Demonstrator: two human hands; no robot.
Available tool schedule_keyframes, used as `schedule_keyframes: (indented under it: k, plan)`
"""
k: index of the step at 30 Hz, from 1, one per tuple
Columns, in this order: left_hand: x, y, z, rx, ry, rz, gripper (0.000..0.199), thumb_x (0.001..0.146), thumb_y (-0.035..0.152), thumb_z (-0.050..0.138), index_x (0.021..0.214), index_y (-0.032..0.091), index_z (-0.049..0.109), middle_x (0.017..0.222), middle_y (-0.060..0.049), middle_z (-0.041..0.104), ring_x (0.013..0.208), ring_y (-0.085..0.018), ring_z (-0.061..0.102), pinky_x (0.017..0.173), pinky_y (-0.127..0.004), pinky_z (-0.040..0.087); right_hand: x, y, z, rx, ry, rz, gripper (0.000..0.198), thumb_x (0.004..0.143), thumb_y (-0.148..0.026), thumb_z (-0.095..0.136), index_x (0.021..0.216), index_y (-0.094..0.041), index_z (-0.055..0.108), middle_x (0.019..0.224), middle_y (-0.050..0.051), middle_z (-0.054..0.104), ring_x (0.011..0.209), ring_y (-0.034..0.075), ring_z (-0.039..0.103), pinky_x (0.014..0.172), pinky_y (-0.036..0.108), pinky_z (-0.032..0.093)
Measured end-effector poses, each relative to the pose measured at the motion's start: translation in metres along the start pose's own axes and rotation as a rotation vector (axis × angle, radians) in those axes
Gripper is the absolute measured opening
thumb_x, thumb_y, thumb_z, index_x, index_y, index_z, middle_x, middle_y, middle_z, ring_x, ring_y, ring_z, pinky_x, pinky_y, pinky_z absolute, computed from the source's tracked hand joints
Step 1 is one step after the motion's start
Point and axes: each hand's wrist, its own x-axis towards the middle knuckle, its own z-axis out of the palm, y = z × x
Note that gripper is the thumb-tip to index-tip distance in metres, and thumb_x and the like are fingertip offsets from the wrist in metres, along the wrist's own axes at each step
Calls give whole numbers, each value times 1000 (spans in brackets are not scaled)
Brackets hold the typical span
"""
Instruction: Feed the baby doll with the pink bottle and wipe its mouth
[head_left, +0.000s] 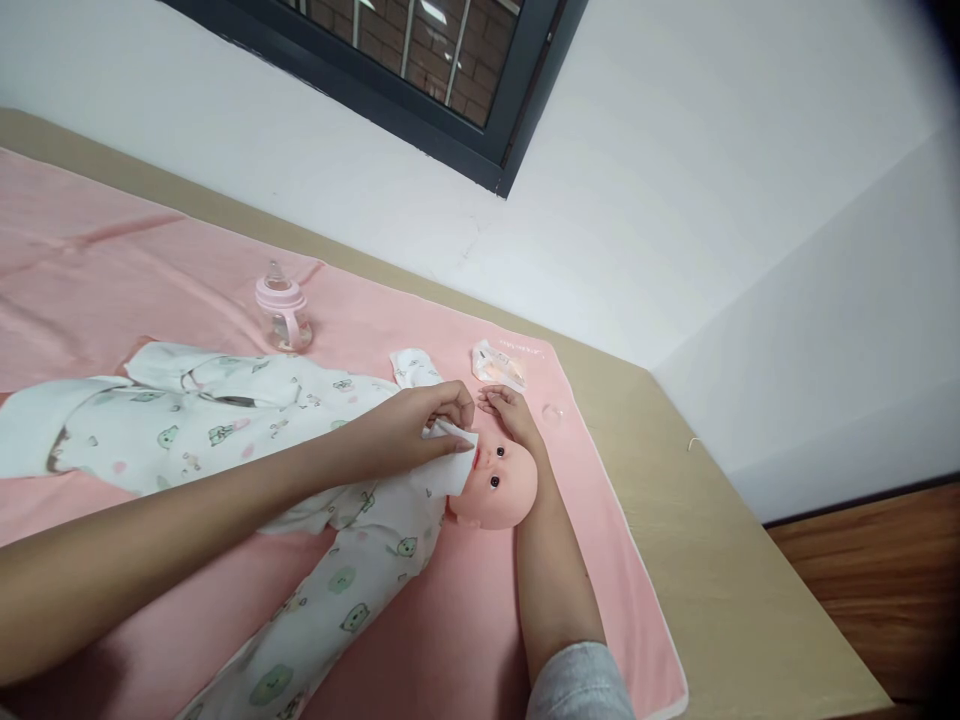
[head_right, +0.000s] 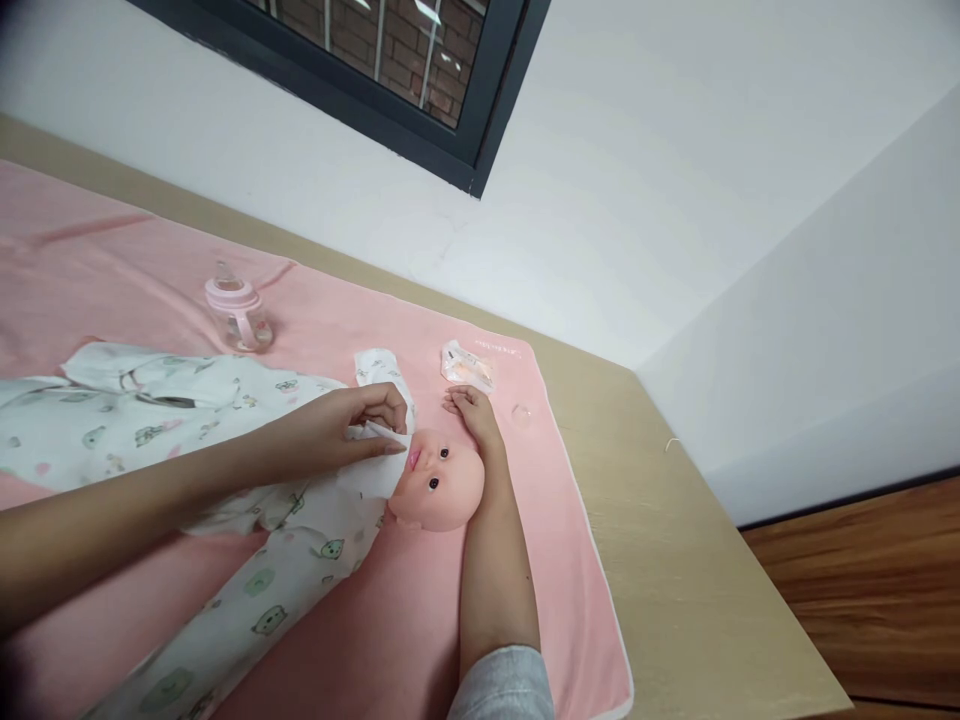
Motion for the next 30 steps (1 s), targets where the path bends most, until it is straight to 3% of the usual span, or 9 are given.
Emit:
schedule_keyframes:
  k: [9, 18, 30]
  plan:
    - [-1, -3, 1, 48, -79, 3, 25, 79, 19, 56, 104, 21, 57, 96, -1, 65, 91, -18, 61, 78, -28, 47, -1, -1, 0, -4, -9, -2, 25, 72, -36, 68, 90, -19, 66, 89, 3, 69, 85, 14, 65, 91, 34, 51]
    - [0, 9, 4, 195, -27, -67, 10, 78, 21, 59, 88, 21, 62, 82, 3, 65, 75, -16, 58, 66, -25, 40, 0, 2, 0, 15, -2, -6, 26, 71, -37, 69, 89, -19, 66, 87, 3, 69, 82, 15, 67, 91, 35, 52]
    - [-4, 8, 13, 308, -33, -42, 7, 80, 18, 55, 85, 21, 57, 84, 2, 64, 77, -18, 59, 68, -27, 40, 1, 1, 0, 4, -5, -5, 26, 71, -38, 69, 88, -19, 66, 87, 3, 68, 82, 15, 65, 91, 35, 52]
